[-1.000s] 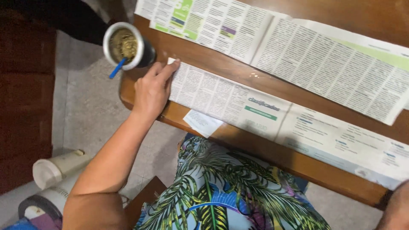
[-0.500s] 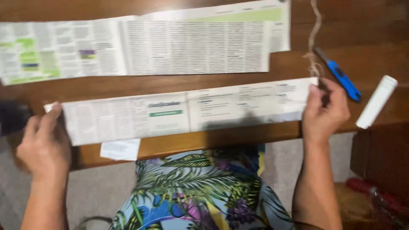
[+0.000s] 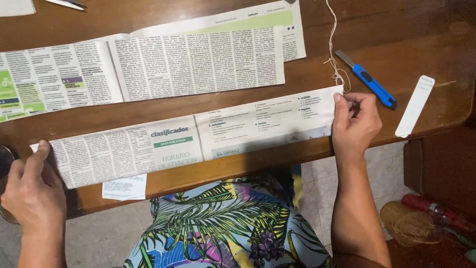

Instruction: Folding newspaper sheets and cutting them into uniform strips using a utility knife on a wooden table.

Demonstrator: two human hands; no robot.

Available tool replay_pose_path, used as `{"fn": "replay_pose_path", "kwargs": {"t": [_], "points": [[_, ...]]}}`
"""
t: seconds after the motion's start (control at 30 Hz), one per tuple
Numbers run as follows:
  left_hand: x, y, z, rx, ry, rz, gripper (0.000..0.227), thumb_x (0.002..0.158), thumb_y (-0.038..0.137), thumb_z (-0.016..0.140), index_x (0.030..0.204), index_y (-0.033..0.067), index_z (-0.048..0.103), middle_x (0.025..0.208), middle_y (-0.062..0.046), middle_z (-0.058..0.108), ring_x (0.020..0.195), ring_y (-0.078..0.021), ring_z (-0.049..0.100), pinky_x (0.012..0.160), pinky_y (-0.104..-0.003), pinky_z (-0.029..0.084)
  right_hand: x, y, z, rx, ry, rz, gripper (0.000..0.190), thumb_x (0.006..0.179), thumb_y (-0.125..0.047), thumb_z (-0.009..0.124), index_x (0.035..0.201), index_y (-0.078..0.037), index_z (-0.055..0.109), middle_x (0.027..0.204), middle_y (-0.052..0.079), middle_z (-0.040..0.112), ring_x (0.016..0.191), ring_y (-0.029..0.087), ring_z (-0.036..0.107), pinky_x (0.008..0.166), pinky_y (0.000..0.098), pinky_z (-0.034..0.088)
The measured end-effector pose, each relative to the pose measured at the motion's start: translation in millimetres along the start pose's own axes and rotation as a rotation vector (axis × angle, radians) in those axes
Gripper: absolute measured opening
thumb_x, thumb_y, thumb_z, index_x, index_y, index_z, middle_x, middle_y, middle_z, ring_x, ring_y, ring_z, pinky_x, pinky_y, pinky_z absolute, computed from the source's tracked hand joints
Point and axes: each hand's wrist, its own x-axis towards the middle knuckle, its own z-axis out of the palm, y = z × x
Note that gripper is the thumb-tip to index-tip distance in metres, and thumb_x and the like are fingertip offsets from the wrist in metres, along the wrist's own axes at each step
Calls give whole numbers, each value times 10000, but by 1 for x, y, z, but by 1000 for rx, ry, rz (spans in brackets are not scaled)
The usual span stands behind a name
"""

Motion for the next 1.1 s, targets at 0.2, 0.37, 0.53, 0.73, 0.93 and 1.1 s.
{"fn": "replay_pose_path", "kwargs": {"t": [0.2, 0.37, 0.53, 0.73, 0.93, 1.1], "points": [[1, 2, 1, -55, 35, -17, 155, 1172, 31, 789, 1214, 178, 816, 883, -16, 587, 713, -212, 600, 546, -311, 442, 2, -1, 1, -36, 15, -51, 153, 968, -71, 633, 881, 26, 552, 827, 115, 585, 691, 223, 510, 578, 326, 398], [-1, 1, 3, -51, 7, -34, 182, 1162, 24, 786, 1236, 190, 797, 867, -24, 554, 705, -259, 586, 526, -349, 427, 3, -9, 0, 51, 35, -60, 120, 957, -21, 628, 893, 57, 564, 837, 143, 578, 748, 239, 520, 620, 330, 421], [0, 2, 3, -51, 21, -36, 225, 1136, -8, 754, 1241, 186, 801, 881, -17, 560, 697, -241, 586, 532, -333, 441, 2, -8, 1, 43, 61, -93, 109, 952, -3, 640, 893, 56, 570, 837, 139, 581, 746, 240, 520, 625, 328, 413], [2, 4, -1, -51, 18, -21, 197, 1152, 3, 768, 1241, 176, 802, 854, -10, 532, 662, -224, 551, 536, -318, 436, 3, -8, 1, 23, 44, -97, 84, 958, -8, 630, 909, 55, 602, 848, 144, 577, 726, 227, 513, 590, 314, 401], [4, 5, -3, -22, 22, -23, 176, 1166, 39, 762, 1222, 204, 782, 877, -6, 563, 694, -221, 592, 534, -328, 447, 3, -7, 1, -22, 37, -118, 74, 967, -37, 626, 945, 30, 646, 873, 139, 600, 736, 232, 539, 608, 324, 431], [5, 7, -3, 82, 48, -11, 145, 1168, 121, 776, 1206, 260, 778, 888, 45, 581, 688, -160, 597, 499, -287, 431, 5, -11, -1, -17, 26, -111, 90, 974, -50, 615, 949, 33, 643, 881, 145, 599, 767, 244, 550, 640, 332, 446]]}}
